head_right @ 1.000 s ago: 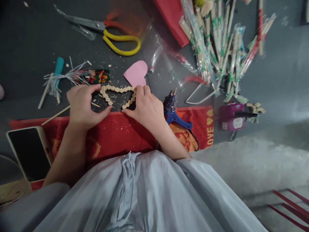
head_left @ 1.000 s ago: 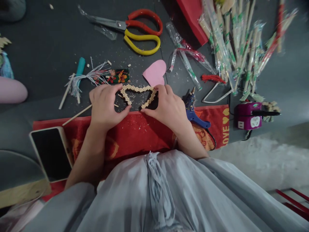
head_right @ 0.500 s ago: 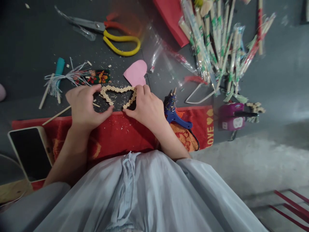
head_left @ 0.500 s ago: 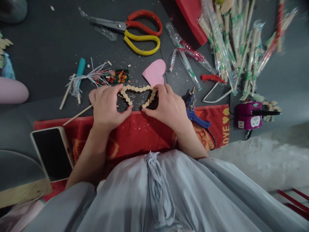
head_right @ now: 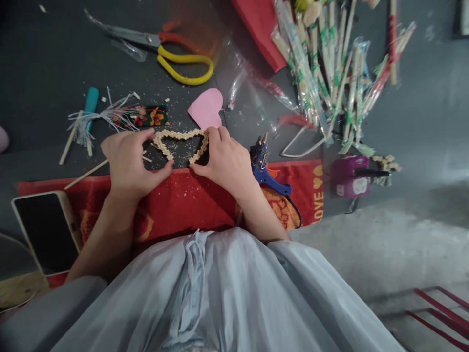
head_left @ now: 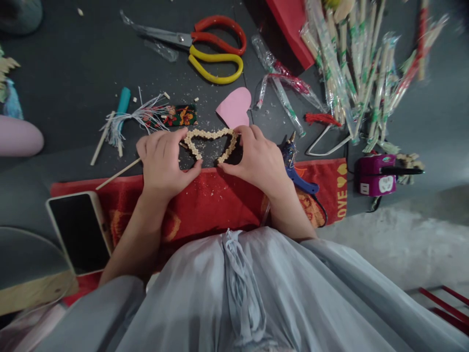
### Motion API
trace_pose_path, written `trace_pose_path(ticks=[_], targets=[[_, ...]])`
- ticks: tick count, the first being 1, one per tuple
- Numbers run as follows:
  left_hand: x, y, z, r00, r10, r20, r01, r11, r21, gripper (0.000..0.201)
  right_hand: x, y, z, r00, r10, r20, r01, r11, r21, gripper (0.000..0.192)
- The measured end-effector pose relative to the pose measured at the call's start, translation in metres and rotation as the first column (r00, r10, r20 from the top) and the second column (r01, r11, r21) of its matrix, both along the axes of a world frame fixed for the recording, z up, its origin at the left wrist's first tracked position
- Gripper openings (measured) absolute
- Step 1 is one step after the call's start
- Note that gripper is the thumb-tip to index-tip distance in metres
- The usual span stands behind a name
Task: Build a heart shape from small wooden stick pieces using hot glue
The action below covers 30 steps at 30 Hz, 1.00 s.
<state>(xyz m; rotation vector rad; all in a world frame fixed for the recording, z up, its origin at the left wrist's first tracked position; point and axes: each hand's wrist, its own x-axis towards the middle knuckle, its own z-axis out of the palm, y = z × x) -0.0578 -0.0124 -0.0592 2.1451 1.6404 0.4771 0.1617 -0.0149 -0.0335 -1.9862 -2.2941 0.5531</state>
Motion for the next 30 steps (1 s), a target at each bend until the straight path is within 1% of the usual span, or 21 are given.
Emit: trace_pose_path(ticks=[6,10,16,21,25,30], targets=[[-0.0009,0.0,-0.0033,1.0,-0.007,-0.01,0.007,0.999,0.037,0.059,0.0016,0.0008,0.0007,1.0,0.016,-0.004,-0.016,1.0,-0.008,0.057],[-0.0009,0.0005,-0.0035,1.0,-0.005,-0.001,0.005,0.999,0.035,0.058,0.0011,0.0002,0.0004,1.0,0.013,-0.007,-0.013,1.0,-0.006,0.057],[-0.0008,0.0007,-0.0012,1.0,0.0,0.003,0.0,1.0,0.008,0.06,-0.0012,0.0001,0.0033,1.0,0.009,0.014,-0.009,0.999,-0.038,0.065],[-0.0016,0.0005,-0.0025,1.0,0.001,0.004,-0.001,1.0,0.02,0.059,-0.0019,0.0005,0.0041,1.0,0.004,0.02,-0.003,0.999,-0.051,0.067],[-0.002,0.0001,-0.0027,1.0,0.001,0.005,-0.002,1.0,0.02,0.06,-0.0008,0.0,0.0018,1.0,0.013,0.013,-0.012,1.0,-0.028,0.065],[-0.0013,0.0,-0.001,0.999,0.014,0.033,-0.013,1.0,-0.022,0.059,-0.0008,-0.0009,-0.0003,1.0,0.01,0.007,-0.01,1.0,0.007,0.061]])
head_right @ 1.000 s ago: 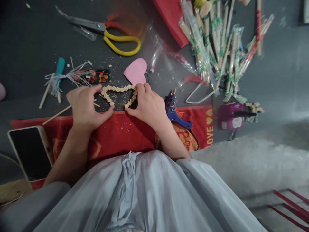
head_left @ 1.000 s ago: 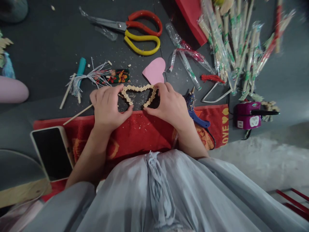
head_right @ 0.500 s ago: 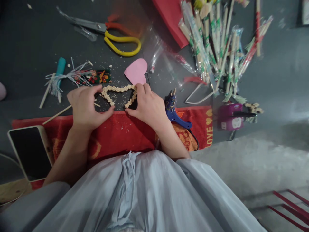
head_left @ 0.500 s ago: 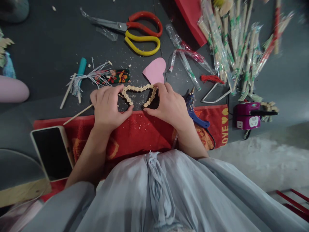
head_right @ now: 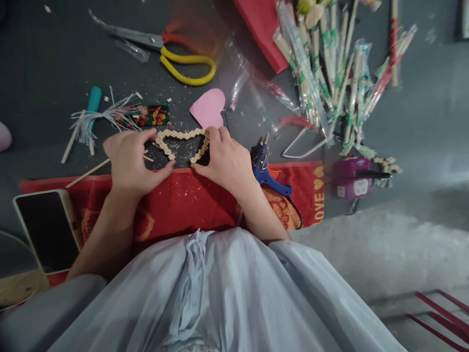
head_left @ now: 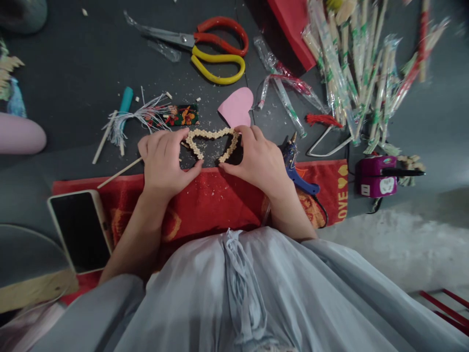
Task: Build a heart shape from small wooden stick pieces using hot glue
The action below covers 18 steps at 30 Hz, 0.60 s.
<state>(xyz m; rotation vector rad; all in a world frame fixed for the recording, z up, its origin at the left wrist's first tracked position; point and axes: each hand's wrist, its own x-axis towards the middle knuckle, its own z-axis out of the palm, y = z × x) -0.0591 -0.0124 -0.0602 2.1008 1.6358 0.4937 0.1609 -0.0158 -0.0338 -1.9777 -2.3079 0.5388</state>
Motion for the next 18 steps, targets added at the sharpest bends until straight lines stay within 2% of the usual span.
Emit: trace_pose_path(ticks=[7,14,18], targets=[[0.0022,0.0016,0.0021,1.0,0.011,0.024,-0.01,0.998,-0.054,0.061,-0.0007,0.0009,0.0022,1.0,0.0,0.005,0.001,1.0,-0.016,0.06],[0.0017,0.0011,-0.002,1.0,0.014,0.008,-0.014,1.0,0.019,0.059,-0.0009,0.0012,0.0026,1.0,0.007,0.007,-0.007,1.0,-0.03,0.06],[0.002,0.0012,-0.0027,1.0,0.013,0.02,-0.013,1.0,0.006,0.059,-0.0023,0.001,0.0036,0.999,0.0,0.041,0.002,0.999,-0.051,0.06]])
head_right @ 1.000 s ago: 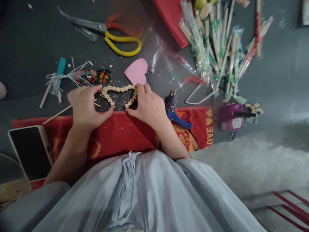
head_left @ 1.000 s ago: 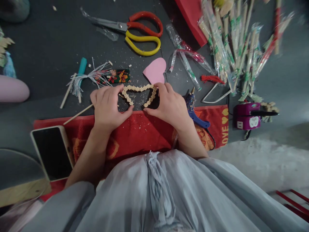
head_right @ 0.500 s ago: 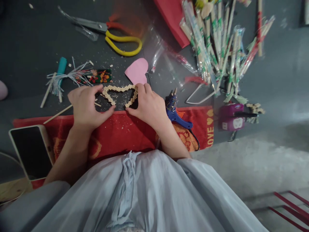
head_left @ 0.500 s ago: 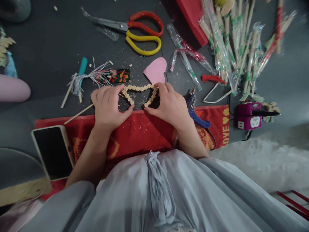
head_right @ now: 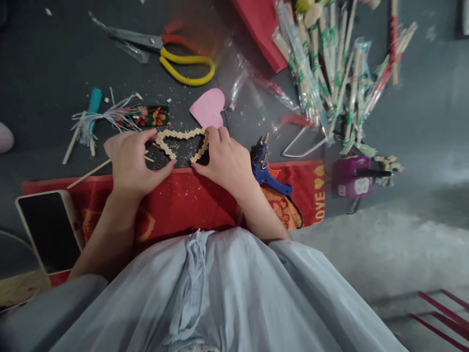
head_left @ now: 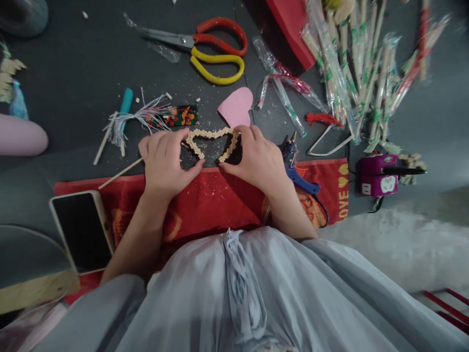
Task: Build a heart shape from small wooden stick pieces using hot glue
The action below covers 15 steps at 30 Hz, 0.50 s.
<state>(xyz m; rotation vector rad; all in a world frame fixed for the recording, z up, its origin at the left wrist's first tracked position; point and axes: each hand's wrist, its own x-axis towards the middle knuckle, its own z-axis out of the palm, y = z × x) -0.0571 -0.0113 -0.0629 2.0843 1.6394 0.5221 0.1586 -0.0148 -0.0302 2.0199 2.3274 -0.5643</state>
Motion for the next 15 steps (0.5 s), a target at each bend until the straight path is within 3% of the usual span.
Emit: trace_pose_path(ticks=[15], targets=[[-0.0001,-0.0008,0.0018,1.0,0.015,-0.006,-0.015,1.0,-0.012,0.061,0.0035,-0.0009,0.0022,1.0,-0.005,-0.026,0.004,1.0,-0.005,0.063]])
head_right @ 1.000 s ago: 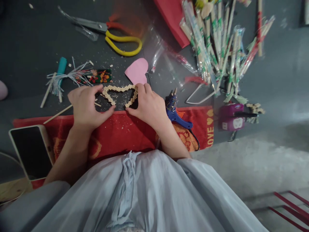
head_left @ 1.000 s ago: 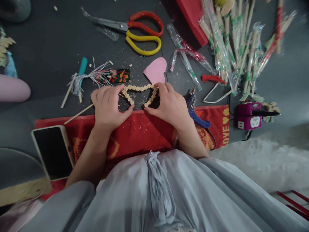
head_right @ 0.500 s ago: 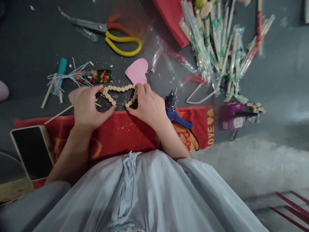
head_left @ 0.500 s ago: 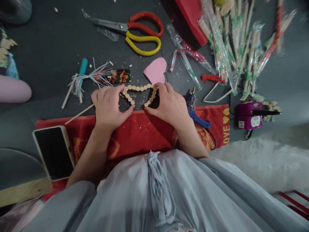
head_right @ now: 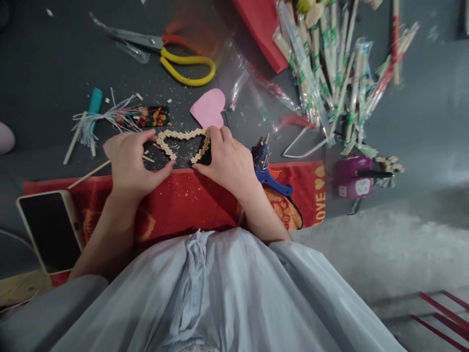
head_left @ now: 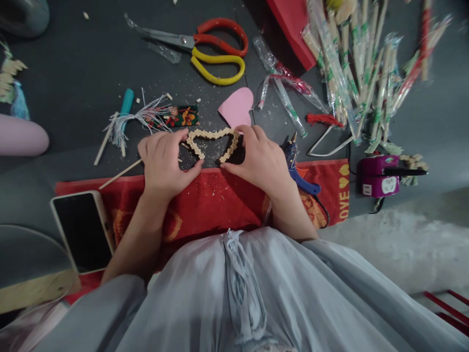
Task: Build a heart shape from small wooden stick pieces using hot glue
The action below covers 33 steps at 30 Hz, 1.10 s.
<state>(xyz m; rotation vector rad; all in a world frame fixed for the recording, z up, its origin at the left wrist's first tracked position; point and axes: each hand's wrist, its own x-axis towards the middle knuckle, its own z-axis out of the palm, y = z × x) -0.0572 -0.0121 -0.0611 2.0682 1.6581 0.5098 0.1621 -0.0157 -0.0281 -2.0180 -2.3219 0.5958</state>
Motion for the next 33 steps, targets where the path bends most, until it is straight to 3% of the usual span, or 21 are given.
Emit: trace_pose_path(ticks=[33], targets=[[0.0067,0.0003,0.0007,0.998,0.036,-0.042,-0.036,0.999,0.001,0.062,-0.0024,0.0009,0.0016,0.999,0.003,0.032,-0.003,1.0,0.007,0.058]])
